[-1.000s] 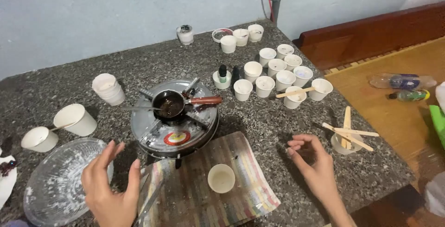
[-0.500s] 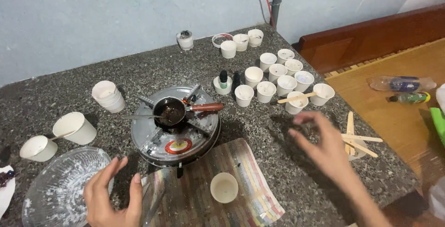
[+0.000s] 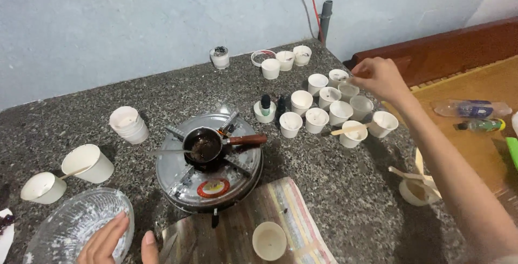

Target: Melting wax in a small pot over a portable stove and pouring it into paper cups to make candles.

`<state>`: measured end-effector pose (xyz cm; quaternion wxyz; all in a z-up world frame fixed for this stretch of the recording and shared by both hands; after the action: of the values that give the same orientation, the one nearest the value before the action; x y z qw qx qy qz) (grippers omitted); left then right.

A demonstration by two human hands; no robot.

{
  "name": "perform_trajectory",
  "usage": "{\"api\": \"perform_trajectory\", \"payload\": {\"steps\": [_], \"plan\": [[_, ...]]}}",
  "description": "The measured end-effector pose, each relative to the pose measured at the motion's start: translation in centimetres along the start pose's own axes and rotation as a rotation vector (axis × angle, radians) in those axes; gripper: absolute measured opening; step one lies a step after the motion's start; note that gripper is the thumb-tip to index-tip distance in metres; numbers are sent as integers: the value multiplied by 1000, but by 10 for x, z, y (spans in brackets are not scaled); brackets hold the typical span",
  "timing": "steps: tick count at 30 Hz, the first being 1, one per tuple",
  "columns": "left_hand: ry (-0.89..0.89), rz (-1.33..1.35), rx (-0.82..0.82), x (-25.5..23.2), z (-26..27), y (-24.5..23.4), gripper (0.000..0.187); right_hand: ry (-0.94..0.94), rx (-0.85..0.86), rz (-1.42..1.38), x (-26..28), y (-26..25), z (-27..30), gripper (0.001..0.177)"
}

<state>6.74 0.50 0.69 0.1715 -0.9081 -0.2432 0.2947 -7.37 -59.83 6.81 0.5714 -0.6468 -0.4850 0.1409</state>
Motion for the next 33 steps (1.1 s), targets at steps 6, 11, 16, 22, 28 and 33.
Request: {"api": "perform_trajectory", "payload": {"steps": [6,11,16,22,28,33], "plan": [[-146,-63,98,16,-6,3,49,234,364,222,15,50,-13,49],[-105,-68,97,40,1,6,50,266,449,363,21,70,-22,76],[-136,-116,87,40,3,7,50,228,457,500,10,85,-29,77],[-122,-68,74,36,2,2,46,128,235,381,-3,87,-22,59],[-101,-84,67,45,5,9,45,-39,-7,313,8,73,-7,57],[-43,-13,3,12,-2,0,40,-261,-242,103,55,29,25,58]]}}
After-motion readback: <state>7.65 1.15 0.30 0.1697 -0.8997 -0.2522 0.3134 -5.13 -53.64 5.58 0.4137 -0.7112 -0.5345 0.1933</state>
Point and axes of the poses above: each hand's wrist, its own z-axis away from the middle knuckle, its own y-axis out of the palm, x = y × z, the point moved 7 cm from there along -z, towards the middle knuckle, and after that the axes turned 2 degrees about z, right-handed, at the moved point
